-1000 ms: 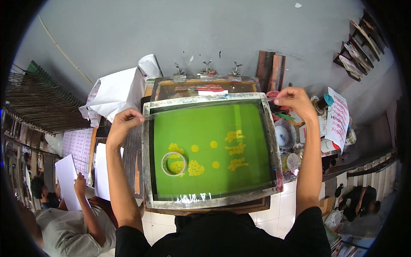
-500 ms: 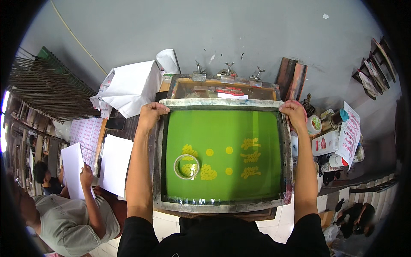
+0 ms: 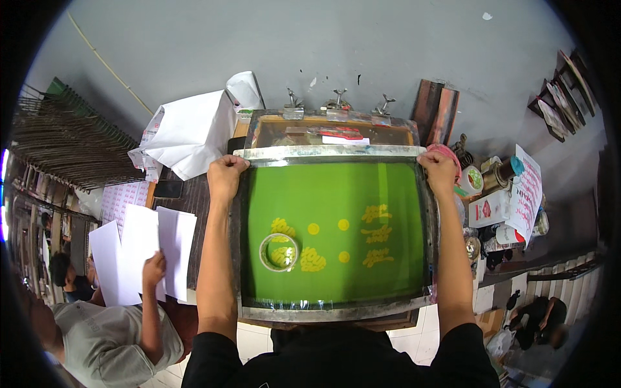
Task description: The person prepares a green printing screen by applying tape to the inner edges of the frame, using a scraper to remove debris, and clearing the screen surface by hand.
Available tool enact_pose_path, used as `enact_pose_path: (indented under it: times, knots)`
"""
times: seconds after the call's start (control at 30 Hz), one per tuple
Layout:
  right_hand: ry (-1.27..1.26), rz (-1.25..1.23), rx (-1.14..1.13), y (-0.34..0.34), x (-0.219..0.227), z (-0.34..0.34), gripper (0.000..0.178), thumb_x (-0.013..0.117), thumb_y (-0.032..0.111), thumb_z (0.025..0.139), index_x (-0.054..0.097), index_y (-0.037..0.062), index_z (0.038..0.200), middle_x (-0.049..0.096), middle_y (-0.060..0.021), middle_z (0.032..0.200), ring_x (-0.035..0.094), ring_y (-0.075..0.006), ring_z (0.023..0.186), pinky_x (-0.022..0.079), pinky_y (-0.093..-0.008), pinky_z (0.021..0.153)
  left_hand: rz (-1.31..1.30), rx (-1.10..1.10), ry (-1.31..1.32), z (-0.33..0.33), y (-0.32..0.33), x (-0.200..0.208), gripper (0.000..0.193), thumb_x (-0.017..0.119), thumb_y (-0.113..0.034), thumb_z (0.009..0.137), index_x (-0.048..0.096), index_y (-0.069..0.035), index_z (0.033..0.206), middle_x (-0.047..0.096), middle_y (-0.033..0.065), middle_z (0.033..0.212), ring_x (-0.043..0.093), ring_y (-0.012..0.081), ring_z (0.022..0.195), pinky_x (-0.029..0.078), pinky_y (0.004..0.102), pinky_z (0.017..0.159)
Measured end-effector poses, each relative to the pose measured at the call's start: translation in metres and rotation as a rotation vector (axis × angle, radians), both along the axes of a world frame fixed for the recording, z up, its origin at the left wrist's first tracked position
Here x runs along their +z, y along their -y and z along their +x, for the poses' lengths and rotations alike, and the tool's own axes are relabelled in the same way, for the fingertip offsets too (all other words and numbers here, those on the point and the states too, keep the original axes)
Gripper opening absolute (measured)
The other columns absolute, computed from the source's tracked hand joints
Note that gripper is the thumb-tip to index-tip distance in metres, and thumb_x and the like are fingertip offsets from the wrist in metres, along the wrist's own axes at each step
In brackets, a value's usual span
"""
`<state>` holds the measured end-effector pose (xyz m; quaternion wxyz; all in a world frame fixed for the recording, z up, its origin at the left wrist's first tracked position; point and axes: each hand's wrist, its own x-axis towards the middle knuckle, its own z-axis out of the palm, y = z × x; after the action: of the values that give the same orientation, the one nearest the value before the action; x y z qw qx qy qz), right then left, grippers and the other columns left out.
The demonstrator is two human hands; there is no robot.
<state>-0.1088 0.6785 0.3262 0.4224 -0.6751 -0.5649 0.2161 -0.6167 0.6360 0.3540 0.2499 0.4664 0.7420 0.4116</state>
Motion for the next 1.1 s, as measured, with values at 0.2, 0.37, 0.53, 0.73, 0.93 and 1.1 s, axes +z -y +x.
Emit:
enact_pose_path:
  times: [0.2,0.37,0.53,0.73,0.93,1.1]
  knots:
    - [0.244,0.116,-0.068,0.007,-0.001,-0.015,0.015,0.078,0.016,0.078,0.079,0.0043,0.088,0.068,-0.0181,0.094,0.067,-0.0337,0.089,0.052,-0.0420,0.081,0.203,0.016,-0.397,0.009,0.010,-0.016,0.014,0.075,-0.013,0.084,0.077,0.000,0.090,0.068,0.0147,0.089,0.068,0.0330,0.080,0.052,0.0424,0.073]
    - [0.362,0.142,-0.100,0.010,-0.005,-0.023,0.012,0.076,0.016,0.079,0.078,0.0061,0.085,0.063,-0.0163,0.094,0.066,-0.0368,0.088,0.052,-0.0458,0.081,0.251,-0.019,-0.625,0.026,0.017,-0.027,0.006,0.069,-0.007,0.086,0.072,-0.002,0.087,0.059,0.0122,0.095,0.065,0.0360,0.087,0.053,0.0459,0.075]
    - [0.440,0.081,-0.150,0.010,-0.004,-0.033,0.009,0.074,0.015,0.079,0.077,0.0076,0.083,0.061,-0.0142,0.098,0.066,-0.0377,0.089,0.051,-0.0486,0.080,0.248,-0.039,-0.711,0.027,0.015,-0.027,0.005,0.069,-0.006,0.085,0.071,-0.002,0.086,0.058,0.0119,0.095,0.065,0.0354,0.086,0.052,0.0467,0.074]
    - [0.553,0.021,-0.157,0.010,-0.005,-0.037,0.006,0.073,0.014,0.078,0.077,0.0095,0.079,0.059,-0.0131,0.102,0.066,-0.0371,0.091,0.052,-0.0490,0.080,0.238,-0.053,-0.759,0.029,0.014,-0.028,0.004,0.068,-0.006,0.085,0.069,-0.002,0.085,0.056,0.0123,0.097,0.065,0.0368,0.086,0.052,0.0475,0.073]
    - [0.588,-0.023,-0.166,0.010,0.000,-0.043,0.004,0.073,0.013,0.077,0.077,0.0102,0.077,0.057,-0.0111,0.106,0.065,-0.0350,0.095,0.053,-0.0482,0.080,0.234,-0.067,-0.789,0.028,0.013,-0.028,0.004,0.067,-0.004,0.084,0.068,-0.001,0.085,0.056,0.0131,0.098,0.065,0.0385,0.085,0.052,0.0485,0.072]
    - [0.615,-0.051,-0.184,0.010,0.000,-0.046,0.005,0.074,0.014,0.078,0.077,0.0098,0.078,0.057,-0.0099,0.107,0.064,-0.0334,0.099,0.054,-0.0479,0.082,0.231,-0.074,-0.809,0.028,0.011,-0.030,0.004,0.068,-0.004,0.082,0.068,-0.001,0.084,0.056,0.0133,0.098,0.065,0.0390,0.085,0.053,0.0492,0.071]
